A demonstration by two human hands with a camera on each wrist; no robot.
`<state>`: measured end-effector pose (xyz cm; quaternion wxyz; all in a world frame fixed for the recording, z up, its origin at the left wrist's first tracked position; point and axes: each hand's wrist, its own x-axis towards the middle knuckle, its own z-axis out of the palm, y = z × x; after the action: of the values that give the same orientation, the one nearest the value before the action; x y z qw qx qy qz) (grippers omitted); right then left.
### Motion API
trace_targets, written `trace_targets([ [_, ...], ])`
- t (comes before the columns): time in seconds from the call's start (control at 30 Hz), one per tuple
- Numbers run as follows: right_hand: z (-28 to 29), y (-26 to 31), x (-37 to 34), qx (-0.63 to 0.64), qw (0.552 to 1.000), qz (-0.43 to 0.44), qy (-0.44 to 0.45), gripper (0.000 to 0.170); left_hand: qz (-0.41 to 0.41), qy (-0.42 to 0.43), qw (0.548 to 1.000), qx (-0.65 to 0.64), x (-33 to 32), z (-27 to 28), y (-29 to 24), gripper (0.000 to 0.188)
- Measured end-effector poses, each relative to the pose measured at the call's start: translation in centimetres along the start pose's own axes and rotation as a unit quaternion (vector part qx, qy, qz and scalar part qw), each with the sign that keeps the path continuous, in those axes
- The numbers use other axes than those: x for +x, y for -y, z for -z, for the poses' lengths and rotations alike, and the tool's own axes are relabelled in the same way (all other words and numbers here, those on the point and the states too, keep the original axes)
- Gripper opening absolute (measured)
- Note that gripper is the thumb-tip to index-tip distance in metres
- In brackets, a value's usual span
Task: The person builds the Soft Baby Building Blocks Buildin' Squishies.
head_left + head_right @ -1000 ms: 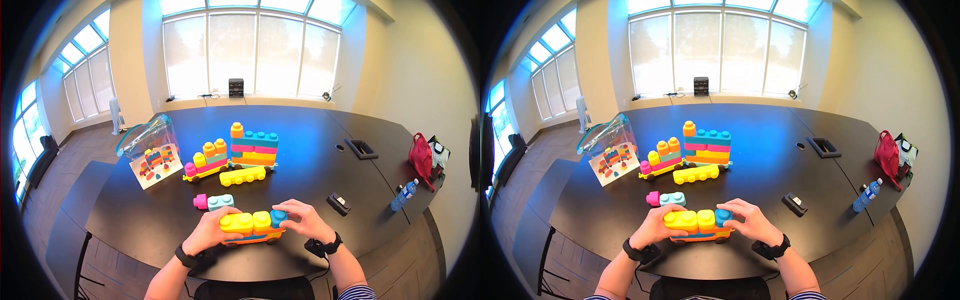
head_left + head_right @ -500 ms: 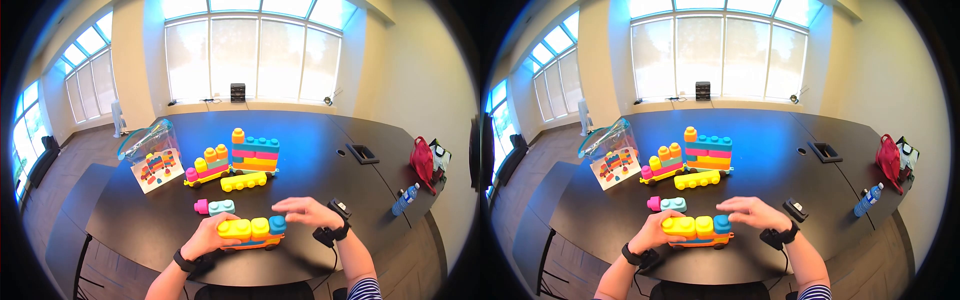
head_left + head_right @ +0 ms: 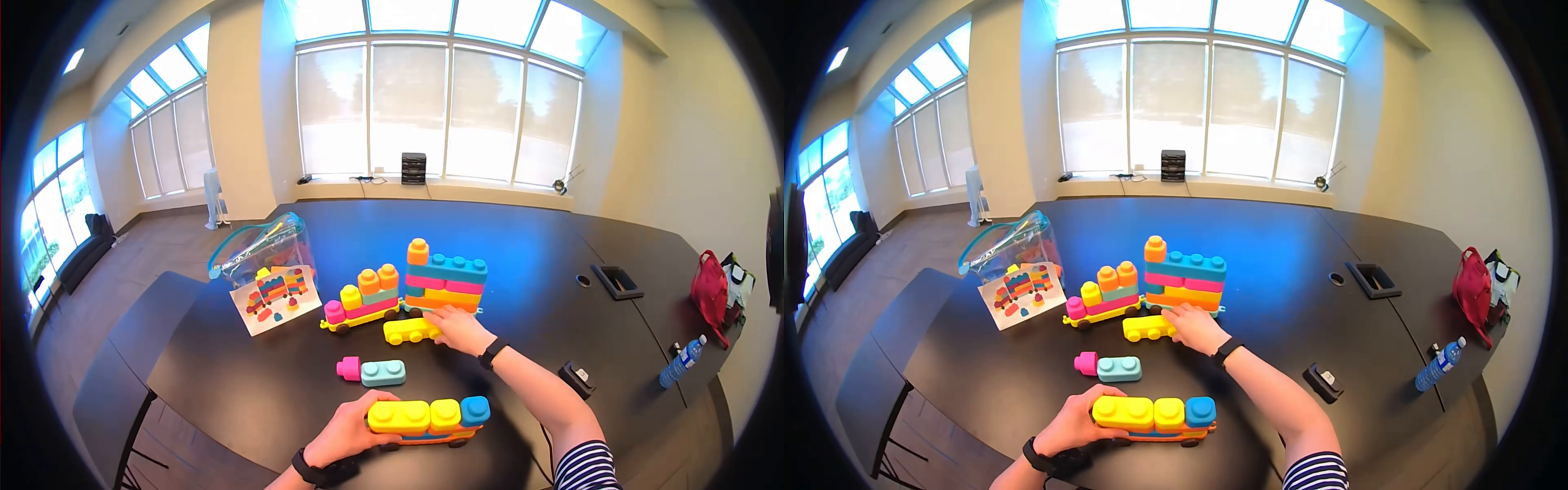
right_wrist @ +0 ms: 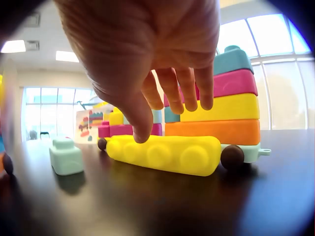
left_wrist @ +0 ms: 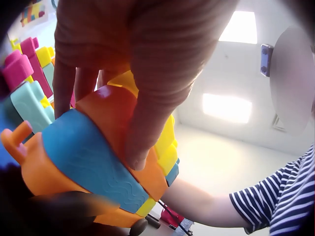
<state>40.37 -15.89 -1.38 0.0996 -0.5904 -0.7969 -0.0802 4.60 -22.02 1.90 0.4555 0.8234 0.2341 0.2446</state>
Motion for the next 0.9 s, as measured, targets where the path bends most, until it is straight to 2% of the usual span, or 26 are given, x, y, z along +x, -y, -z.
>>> trace_targets([
  [0.2, -1.4, -0.2, 0.9, -0.024, 0.999, 0.006, 0.033, 0.068, 0.011, 0.003, 1.000, 0.010, 0.1, -0.1, 0.8, 0.061],
  [0.3, 0.9, -0.3, -0.2, 0.050, 0.998, 0.030, 0.027, 0.066, 0.000, 0.000, 1.000, 0.010, 0.1, 0.0, 0.8, 0.058],
  [0.4, 4.6, 0.8, -1.5, 0.152, 0.983, -0.030, 0.098, 0.060, 0.004, 0.000, 1.000, 0.010, 0.0, 0.0, 0.7, 0.059],
  [0.53, 5.9, 1.8, -3.4, 0.184, 0.963, -0.090, 0.175, 0.056, 0.006, 0.005, 1.000, 0.021, 0.2, 0.0, 0.7, 0.062],
  [0.7, 0.7, 0.6, -5.5, 0.154, 0.981, -0.048, 0.112, 0.059, -0.011, -0.001, 1.000, 0.005, 0.4, -0.6, 0.5, 0.058],
  [0.77, 0.5, 1.1, -6.0, 0.142, 0.986, -0.043, 0.076, 0.062, -0.006, 0.002, 1.000, -0.003, 0.4, -0.9, 0.4, 0.057],
  [0.87, 2.1, 1.3, -6.2, 0.152, 0.985, -0.032, 0.074, 0.067, 0.000, 0.005, 1.000, -0.012, 0.6, -1.1, 0.2, 0.057],
  [0.9, 2.8, 1.2, -6.3, 0.151, 0.986, -0.056, 0.050, 0.065, -0.008, 0.002, 1.000, -0.008, 0.6, -1.2, 0.3, 0.057],
])
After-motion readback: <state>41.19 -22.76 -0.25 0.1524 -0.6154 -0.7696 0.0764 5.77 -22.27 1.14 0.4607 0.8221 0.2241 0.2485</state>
